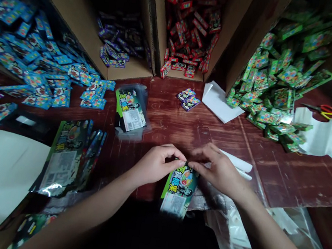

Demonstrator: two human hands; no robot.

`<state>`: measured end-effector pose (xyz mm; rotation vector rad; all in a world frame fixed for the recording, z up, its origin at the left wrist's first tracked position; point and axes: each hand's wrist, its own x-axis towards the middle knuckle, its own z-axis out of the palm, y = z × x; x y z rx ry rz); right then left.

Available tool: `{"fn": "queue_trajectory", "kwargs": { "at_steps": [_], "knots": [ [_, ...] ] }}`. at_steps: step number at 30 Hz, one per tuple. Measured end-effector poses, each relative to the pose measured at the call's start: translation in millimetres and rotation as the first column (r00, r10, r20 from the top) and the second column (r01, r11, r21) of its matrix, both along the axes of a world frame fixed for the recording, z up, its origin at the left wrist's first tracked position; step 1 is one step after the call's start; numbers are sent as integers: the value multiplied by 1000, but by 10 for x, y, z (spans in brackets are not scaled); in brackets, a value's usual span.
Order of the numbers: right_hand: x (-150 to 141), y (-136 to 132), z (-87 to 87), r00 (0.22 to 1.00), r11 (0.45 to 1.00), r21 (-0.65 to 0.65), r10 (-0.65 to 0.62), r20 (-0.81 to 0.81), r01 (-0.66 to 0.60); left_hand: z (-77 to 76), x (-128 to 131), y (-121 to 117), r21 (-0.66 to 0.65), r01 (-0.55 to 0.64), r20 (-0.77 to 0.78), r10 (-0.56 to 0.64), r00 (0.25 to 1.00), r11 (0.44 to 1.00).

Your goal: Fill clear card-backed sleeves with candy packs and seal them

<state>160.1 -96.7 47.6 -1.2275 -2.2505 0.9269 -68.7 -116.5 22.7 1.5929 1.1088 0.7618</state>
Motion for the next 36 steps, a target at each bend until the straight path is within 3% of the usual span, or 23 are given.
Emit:
{"fn": "queue_trajectory", "kwargs": {
  "at_steps": [2,5,8,10,11,13,15,16,17,18,21,23,25,26,28,30,32,33,34,36],
  "knots": [
    [-9,-77,-28,999,998,69,-7,54,3,7,14,-36,8,-35,4,35,999,999],
    [-8,-174,-85,983,986,110,105,148,-122,29,26,-170,14,-80,30,79,996,997],
    [-83,-34,-105,960,970,-40,242,139,-239,94,-98,-331,9,-190,22,190,982,982],
    [-319,192,-32,942,937,-132,331,50,-322,222,-335,-468,63,-367,-26,369,929,928],
    [-518,314,32,937,929,-132,348,-13,-347,319,-503,-553,127,-479,-60,489,870,869],
    [-1078,515,179,940,949,-34,304,-152,-312,552,-905,-746,305,-679,-127,735,666,668],
    [-1789,615,299,928,960,38,278,-247,-277,759,-1313,-934,473,-761,-181,894,409,444],
    [-2160,625,332,930,955,45,296,-217,-294,824,-1487,-1014,535,-751,-229,922,313,388],
    [-2514,616,345,935,944,39,330,-130,-328,850,-1628,-1081,582,-712,-302,917,261,394],
    [-2828,597,337,935,939,30,344,-85,-343,837,-1733,-1134,607,-657,-398,886,237,448],
    [-3356,566,208,944,944,36,328,26,-328,612,-1873,-1221,560,-485,-691,702,175,672],
    [-3283,614,67,954,952,80,289,81,-295,437,-1896,-1238,507,-431,-784,607,129,746],
    [-2926,703,-92,939,937,134,302,164,-324,363,-1898,-1233,513,-417,-787,605,120,751],
    [-2683,748,-176,900,903,158,354,254,-400,375,-1884,-1220,539,-417,-760,636,134,732],
    [-2165,802,-336,789,837,125,439,430,-533,471,-1789,-1168,599,-447,-645,731,223,664],
    [-1699,760,-452,767,784,199,462,446,-588,574,-1583,-1062,549,-538,-481,769,422,639],
    [-1336,596,-486,834,769,343,435,339,-540,589,-1297,-886,274,-660,-260,715,649,699],
    [-1190,473,-469,877,767,425,407,255,-480,549,-1149,-772,58,-692,-109,694,712,719],
    [-1064,335,-433,907,762,497,385,168,-416,482,-1011,-646,-172,-681,58,697,715,712],
    [-863,57,-325,904,724,569,418,87,-390,294,-790,-388,-533,-548,305,751,586,644]
  ]
}}
